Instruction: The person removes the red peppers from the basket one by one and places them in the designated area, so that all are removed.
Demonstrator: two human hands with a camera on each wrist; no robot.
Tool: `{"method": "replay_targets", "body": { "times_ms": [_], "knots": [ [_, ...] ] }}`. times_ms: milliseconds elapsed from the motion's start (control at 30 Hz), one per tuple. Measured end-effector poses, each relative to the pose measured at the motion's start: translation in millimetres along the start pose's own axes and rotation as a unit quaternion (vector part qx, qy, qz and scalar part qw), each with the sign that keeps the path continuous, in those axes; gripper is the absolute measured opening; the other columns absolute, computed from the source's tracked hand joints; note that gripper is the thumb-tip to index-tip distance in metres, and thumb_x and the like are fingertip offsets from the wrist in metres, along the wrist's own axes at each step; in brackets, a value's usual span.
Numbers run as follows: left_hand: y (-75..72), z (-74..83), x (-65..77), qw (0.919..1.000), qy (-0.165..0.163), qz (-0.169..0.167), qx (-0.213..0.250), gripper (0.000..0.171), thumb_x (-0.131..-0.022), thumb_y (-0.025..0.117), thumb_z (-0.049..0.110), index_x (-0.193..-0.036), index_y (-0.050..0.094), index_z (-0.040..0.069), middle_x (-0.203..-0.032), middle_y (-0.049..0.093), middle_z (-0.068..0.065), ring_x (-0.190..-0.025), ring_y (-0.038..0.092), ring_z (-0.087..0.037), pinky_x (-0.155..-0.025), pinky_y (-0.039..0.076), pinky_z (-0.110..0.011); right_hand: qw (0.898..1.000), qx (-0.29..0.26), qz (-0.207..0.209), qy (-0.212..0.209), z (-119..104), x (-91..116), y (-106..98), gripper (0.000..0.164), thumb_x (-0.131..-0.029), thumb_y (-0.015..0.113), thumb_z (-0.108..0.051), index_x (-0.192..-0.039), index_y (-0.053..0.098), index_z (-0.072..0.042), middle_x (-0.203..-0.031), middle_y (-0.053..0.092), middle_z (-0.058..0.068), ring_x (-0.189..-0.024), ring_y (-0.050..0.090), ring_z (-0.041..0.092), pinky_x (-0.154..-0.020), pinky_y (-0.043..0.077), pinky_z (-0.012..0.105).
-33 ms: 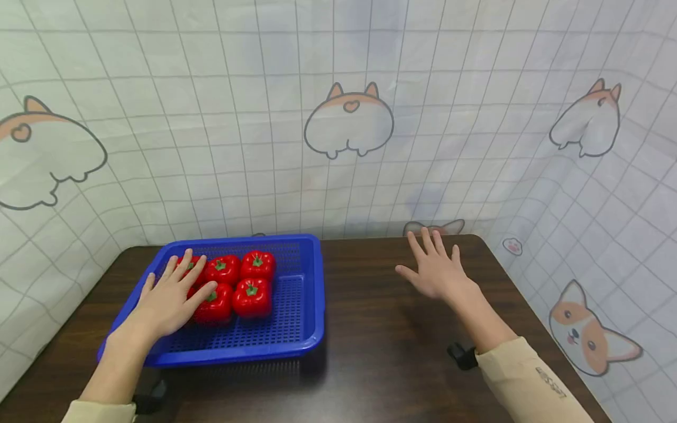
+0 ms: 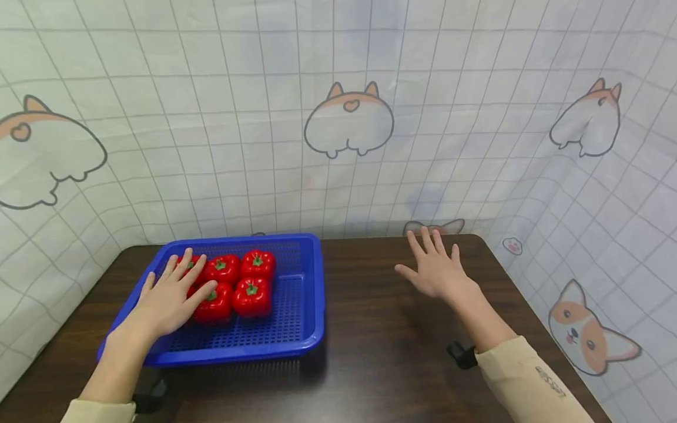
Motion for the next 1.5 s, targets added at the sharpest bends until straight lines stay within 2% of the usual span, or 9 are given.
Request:
{"method": "replay_targets", "body": {
  "times_ms": [567,800,967,1100,1233,1367,1500],
  "knots": [
    [0.6,-1.6,-2.3,0.9999,-0.005,-0.004,0.011,0.092,-0.100,0.042,0.069,-0.163,0.022,0.005,-0.168,0.004,-0.025,-0.152,0.000,-0.051,-0.113,-0.004,-0.076,1.000,-0.015,-0.005,-0.004,-2.3,-0.6,0.8,0.090,-0.105,0.045,-0.058,-0.165,0.005,-0.004,-0.167,-0.007,0.029,-0.152,-0.009,0.047,-0.110,-0.003,0.079],
    [-1.4,-2.4,-0.6,0.9999,-0.002,0.007,0.014,0.093,-0.099,0.044,0.070,-0.163,0.023,0.006,-0.168,0.006,-0.025,-0.152,0.002,-0.051,-0.113,-0.001,-0.075,1.000,-0.015,0.014,-0.016,-3.0,-3.7,2.5,0.088,-0.106,0.046,-0.056,-0.164,0.008,-0.003,-0.167,-0.004,0.029,-0.153,-0.005,0.047,-0.111,0.001,0.078],
    [-3.4,-5.1,5.8,0.9996,0.005,0.024,0.017,0.088,-0.101,0.044,0.066,-0.163,0.025,0.007,-0.168,0.007,-0.025,-0.151,0.004,-0.052,-0.113,0.003,-0.077,0.997,-0.019,0.058,-0.045,-10.3,-7.2,4.1,0.081,-0.107,0.049,-0.050,-0.162,0.020,0.002,-0.166,0.007,0.032,-0.152,0.007,0.049,-0.113,0.014,0.076],
    [-6.0,-7.3,12.3,0.9985,0.012,0.049,0.023,0.083,-0.102,0.046,0.063,-0.162,0.030,0.007,-0.168,0.011,-0.026,-0.150,0.010,-0.053,-0.110,0.008,-0.079,0.991,-0.017,0.105,-0.083,-20.2,-11.8,5.6,0.070,-0.106,0.057,-0.037,-0.155,0.034,0.006,-0.161,0.024,0.033,-0.145,0.031,0.050,-0.110,0.032,0.069],
    [-9.7,-10.8,20.7,0.9960,0.024,0.080,0.033,0.076,-0.103,0.049,0.057,-0.159,0.036,0.007,-0.165,0.017,-0.029,-0.146,0.018,-0.056,-0.105,0.015,-0.081,0.987,-0.032,0.127,-0.096,-33.0,-16.6,6.7,0.058,-0.104,0.062,-0.030,-0.148,0.046,0.005,-0.154,0.037,0.030,-0.136,0.045,0.048,-0.101,0.045,0.063],
    [-13.8,-18.1,31.9,0.9919,0.033,0.116,0.040,0.067,-0.105,0.051,0.049,-0.156,0.042,0.006,-0.162,0.023,-0.030,-0.141,0.026,-0.058,-0.100,0.020,-0.081,0.984,-0.055,0.130,-0.108,-51.0,-23.6,4.7,0.051,-0.103,0.063,-0.032,-0.142,0.054,0.000,-0.148,0.049,0.023,-0.133,0.050,0.042,-0.098,0.049,0.059],
    [-15.3,-24.7,43.3,0.9878,0.028,0.146,0.047,0.063,-0.105,0.055,0.044,-0.154,0.045,0.006,-0.160,0.028,-0.030,-0.137,0.030,-0.059,-0.097,0.022,-0.082,0.980,-0.067,0.133,-0.133,-70.8,-30.3,-1.5,0.046,-0.102,0.064,-0.031,-0.138,0.058,-0.002,-0.141,0.057,0.018,-0.128,0.056,0.038,-0.099,0.050,0.055]
  ]
}}
Point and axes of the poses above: each hand's wrist, its own x-axis away from the middle knuckle, its own y-axis out of the palm, z = x × y, the point moved 1 cm from there along -x, towards the middle knuckle
